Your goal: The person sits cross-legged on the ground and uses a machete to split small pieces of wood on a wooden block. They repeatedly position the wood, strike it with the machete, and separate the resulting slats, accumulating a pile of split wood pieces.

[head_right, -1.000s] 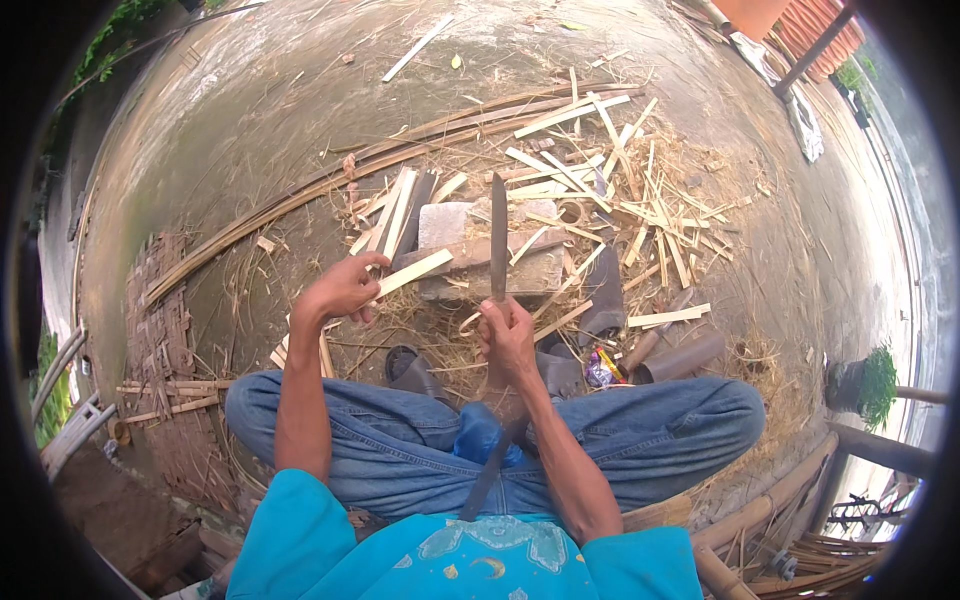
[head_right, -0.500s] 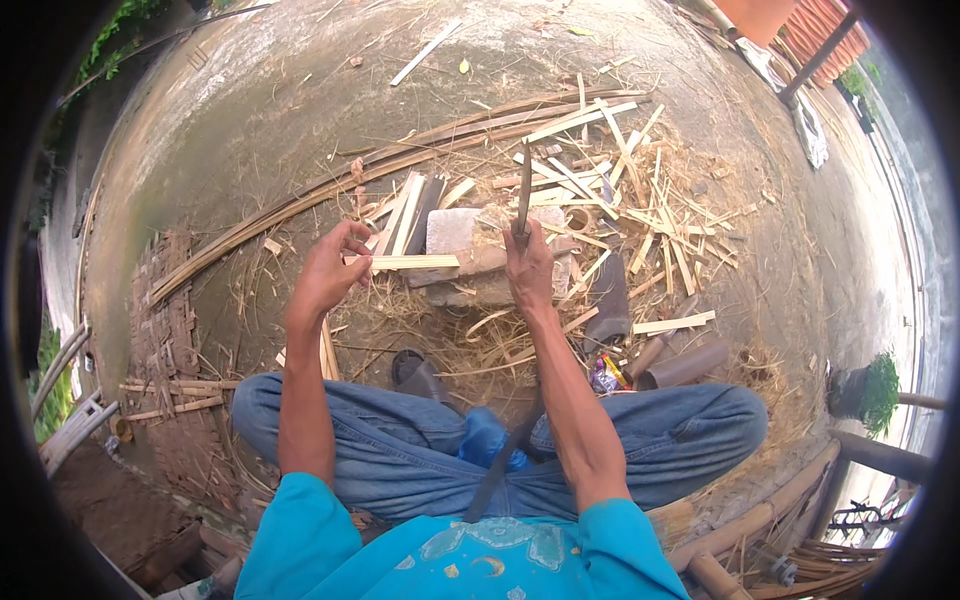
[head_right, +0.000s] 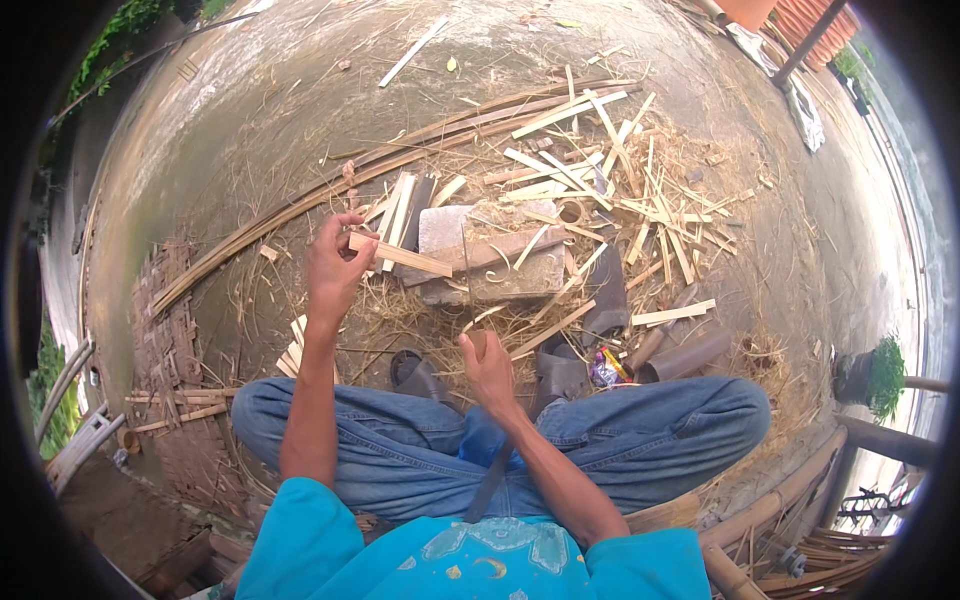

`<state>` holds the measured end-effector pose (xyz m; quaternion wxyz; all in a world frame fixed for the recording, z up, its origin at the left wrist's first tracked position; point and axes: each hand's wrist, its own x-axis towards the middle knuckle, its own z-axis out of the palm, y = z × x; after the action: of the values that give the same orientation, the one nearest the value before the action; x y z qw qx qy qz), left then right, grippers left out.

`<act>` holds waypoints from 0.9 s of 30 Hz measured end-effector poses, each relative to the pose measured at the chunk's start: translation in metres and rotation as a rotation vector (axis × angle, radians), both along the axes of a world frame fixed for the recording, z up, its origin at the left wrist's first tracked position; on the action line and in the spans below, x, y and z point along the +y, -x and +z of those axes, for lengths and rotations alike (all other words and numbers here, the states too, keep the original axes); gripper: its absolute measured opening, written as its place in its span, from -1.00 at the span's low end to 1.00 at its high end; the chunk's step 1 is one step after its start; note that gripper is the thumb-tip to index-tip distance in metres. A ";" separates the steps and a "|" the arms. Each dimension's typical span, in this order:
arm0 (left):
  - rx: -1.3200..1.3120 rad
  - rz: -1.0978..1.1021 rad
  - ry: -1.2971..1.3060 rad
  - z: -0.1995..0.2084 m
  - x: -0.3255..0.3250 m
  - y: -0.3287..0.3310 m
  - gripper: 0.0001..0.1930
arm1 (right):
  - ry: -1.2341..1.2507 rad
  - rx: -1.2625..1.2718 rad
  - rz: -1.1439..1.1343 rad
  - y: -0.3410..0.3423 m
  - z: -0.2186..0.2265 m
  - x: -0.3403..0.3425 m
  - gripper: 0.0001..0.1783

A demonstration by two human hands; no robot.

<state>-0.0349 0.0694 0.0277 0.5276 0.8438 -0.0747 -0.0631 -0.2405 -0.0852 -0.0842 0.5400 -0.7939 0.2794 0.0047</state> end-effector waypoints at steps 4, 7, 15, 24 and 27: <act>0.037 0.106 0.076 -0.005 -0.007 0.006 -0.79 | -0.132 -0.020 -0.008 0.003 -0.012 0.016 -0.45; -0.066 0.179 0.242 -0.015 -0.012 0.006 -0.78 | -0.177 -0.029 0.021 0.001 -0.013 0.016 -0.47; -0.182 0.122 -0.297 -0.010 -0.014 0.020 -0.64 | -0.339 -0.007 0.091 -0.007 0.043 0.017 -0.48; -0.220 0.128 -0.233 -0.013 -0.019 0.027 -0.57 | -0.486 0.010 0.010 -0.012 0.033 0.016 -0.54; -0.181 0.154 -0.215 -0.019 -0.013 0.025 -0.57 | -0.373 -0.092 0.073 -0.009 0.043 0.015 -0.54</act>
<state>-0.0597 0.0560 0.0088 0.4287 0.9009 -0.0497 0.0463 -0.2317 -0.0702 -0.0410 0.6894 -0.6891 0.2198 0.0396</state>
